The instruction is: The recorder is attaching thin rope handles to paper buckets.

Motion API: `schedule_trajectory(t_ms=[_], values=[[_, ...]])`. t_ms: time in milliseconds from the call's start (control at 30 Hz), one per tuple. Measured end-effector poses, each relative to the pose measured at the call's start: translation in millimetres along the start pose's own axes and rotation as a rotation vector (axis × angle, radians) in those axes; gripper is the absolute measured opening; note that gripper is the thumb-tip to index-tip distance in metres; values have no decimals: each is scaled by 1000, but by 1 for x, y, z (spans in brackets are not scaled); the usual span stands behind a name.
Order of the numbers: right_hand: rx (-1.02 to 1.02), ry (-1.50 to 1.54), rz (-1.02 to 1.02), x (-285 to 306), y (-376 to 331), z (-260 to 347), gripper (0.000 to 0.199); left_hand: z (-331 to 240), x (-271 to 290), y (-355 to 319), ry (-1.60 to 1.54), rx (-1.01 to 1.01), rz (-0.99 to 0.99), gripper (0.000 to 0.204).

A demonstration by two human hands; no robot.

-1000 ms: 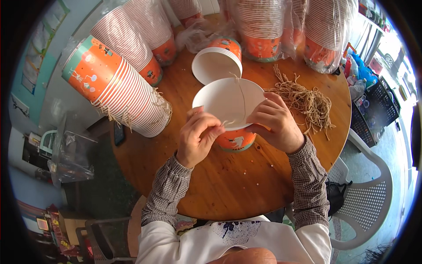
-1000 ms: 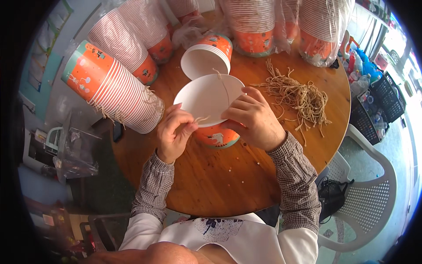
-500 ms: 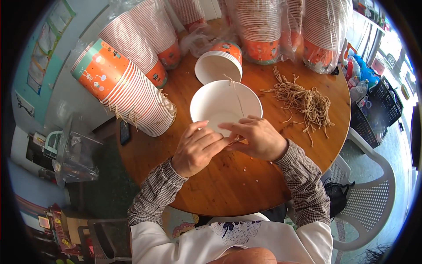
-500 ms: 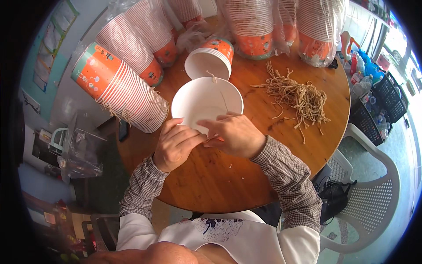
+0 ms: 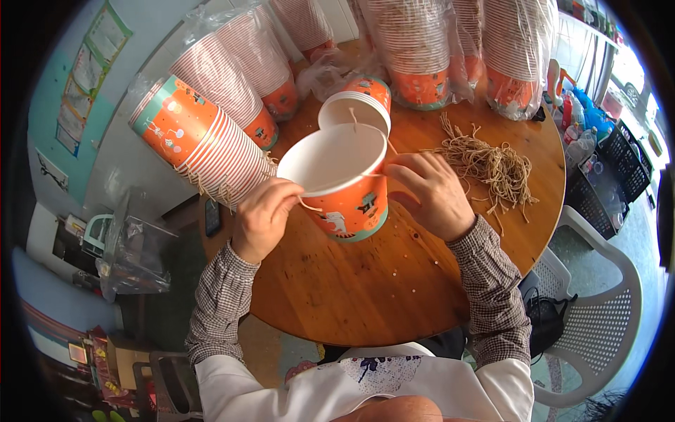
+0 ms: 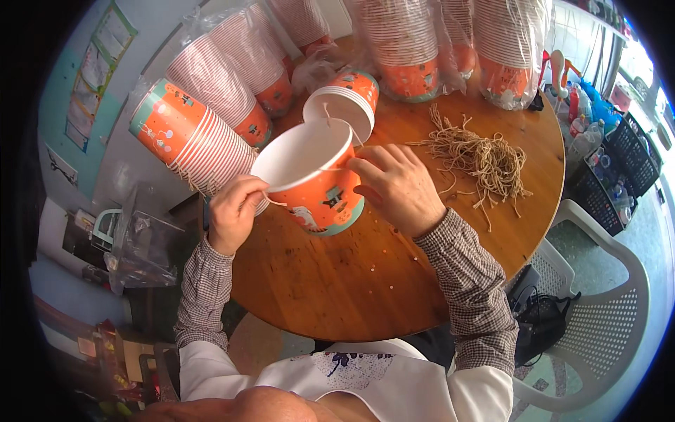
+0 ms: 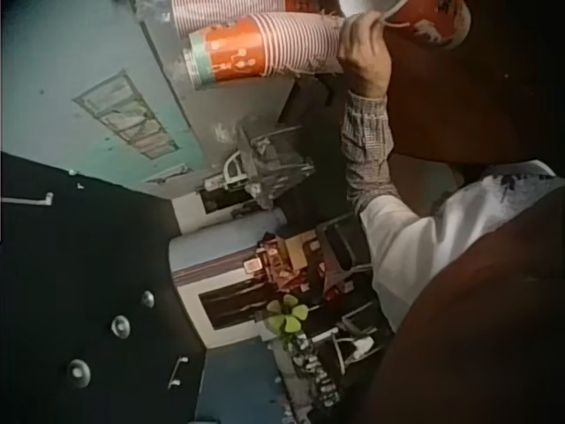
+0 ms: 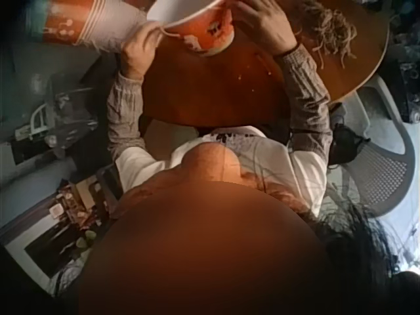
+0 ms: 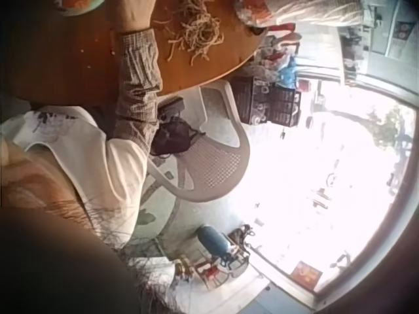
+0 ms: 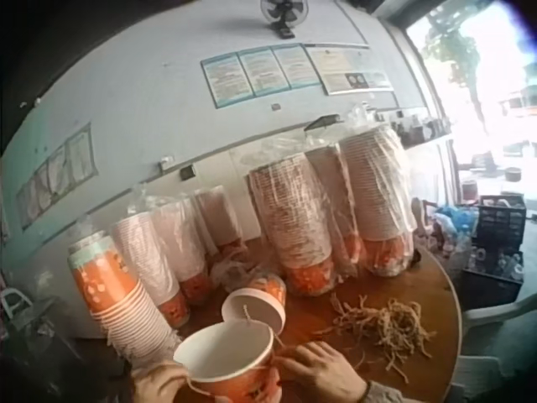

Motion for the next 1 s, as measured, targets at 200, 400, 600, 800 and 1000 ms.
schedule_trajectory(t_ms=[200, 400, 600, 800, 1000], values=[[56, 69, 40, -25, -5, 11, 32, 11, -3, -4, -14, 102, -55, 16], [169, 240, 20, -34, 2, 47, 28, 45, 6, -6, -181, 348, -174, 12], [62, 264, -245, 0, 1, 30, 23, 103, 79, 25, -673, 450, -495, 12], [14, 307, -232, -2, -3, 30, 22, 207, 179, 49, -1318, 467, -587, 11], [19, 331, -218, -4, -3, 32, 25, 289, 195, 14, -1504, 721, -734, 12]])
Point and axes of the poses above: each hand's wrist, its own y-axis towards the middle knuckle, its own x-axis out of the back of the hand, z = x × y, the point moved 7 cm from there along y, towards the middle knuckle, and after that the axes turned 12 degrees about x, right-handed, at the moved point
